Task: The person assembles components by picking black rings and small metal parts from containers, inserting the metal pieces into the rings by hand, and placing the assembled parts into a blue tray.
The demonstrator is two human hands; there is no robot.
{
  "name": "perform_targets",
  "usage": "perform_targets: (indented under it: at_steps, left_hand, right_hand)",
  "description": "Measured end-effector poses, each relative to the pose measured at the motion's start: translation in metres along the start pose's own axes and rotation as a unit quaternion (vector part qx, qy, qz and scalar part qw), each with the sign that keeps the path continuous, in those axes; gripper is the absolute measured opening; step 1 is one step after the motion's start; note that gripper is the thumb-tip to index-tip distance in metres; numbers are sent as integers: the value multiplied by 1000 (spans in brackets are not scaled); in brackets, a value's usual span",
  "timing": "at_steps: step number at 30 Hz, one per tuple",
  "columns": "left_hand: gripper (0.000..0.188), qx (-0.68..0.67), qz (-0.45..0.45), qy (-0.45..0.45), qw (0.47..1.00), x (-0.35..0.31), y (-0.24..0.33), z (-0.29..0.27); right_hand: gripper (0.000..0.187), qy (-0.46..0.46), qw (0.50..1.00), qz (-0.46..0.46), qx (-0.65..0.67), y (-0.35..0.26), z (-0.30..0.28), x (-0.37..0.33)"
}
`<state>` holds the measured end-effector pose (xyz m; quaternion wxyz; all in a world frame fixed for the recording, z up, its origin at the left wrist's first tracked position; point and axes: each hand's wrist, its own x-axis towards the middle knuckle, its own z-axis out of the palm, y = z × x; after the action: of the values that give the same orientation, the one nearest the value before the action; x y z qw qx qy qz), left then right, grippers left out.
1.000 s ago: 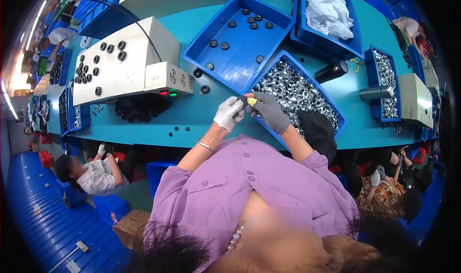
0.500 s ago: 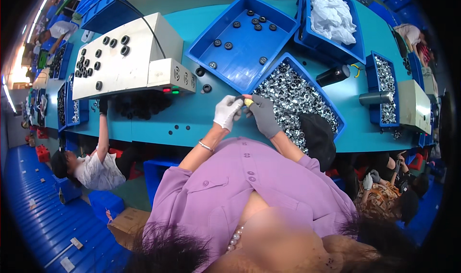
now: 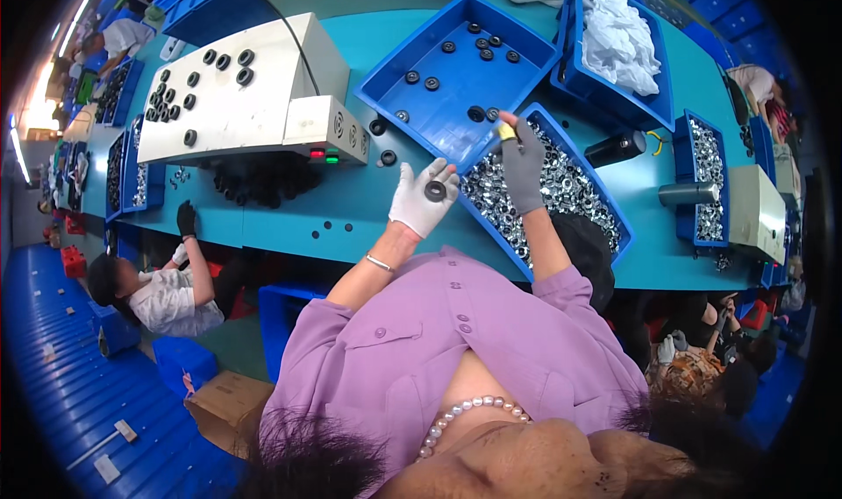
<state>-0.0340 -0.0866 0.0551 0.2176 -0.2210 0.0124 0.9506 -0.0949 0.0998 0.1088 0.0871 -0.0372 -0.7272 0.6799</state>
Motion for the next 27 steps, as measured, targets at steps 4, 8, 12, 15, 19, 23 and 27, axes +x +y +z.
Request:
perform_targets:
  at_steps: [4,8,12,15,19,23,27]
  left_hand:
    - [75,-57,-15,-97,994,-7,-1,3]
    - [80,-174,-85,-103,976,-7,-1,0]
    - [68,-11,-48,-93,994,-16,-12,23]
    - [52,-37,-81,-108,990,-13,-15,25]
    - [47,133,-23,-79,988,-3,-15,-8]
    - [29,271,25,58,961,-3,-32,-10]
    - [25,295,-4,123,948,-3,-33,-14]
  right_hand:
    - [21,-91,957,241,134,12,-20,-27]
    - [23,-148,888,337,276,30,-33,-62]
    - [30,-158,872,344,311,30,-40,-83]
    - [34,-149,889,346,260,21,-42,-92]
    - [38,-153,913,328,188,23,-49,-97]
    - [40,-192,934,285,99,29,-56,-100]
    - [41,-171,931,288,144,31,-51,-103]
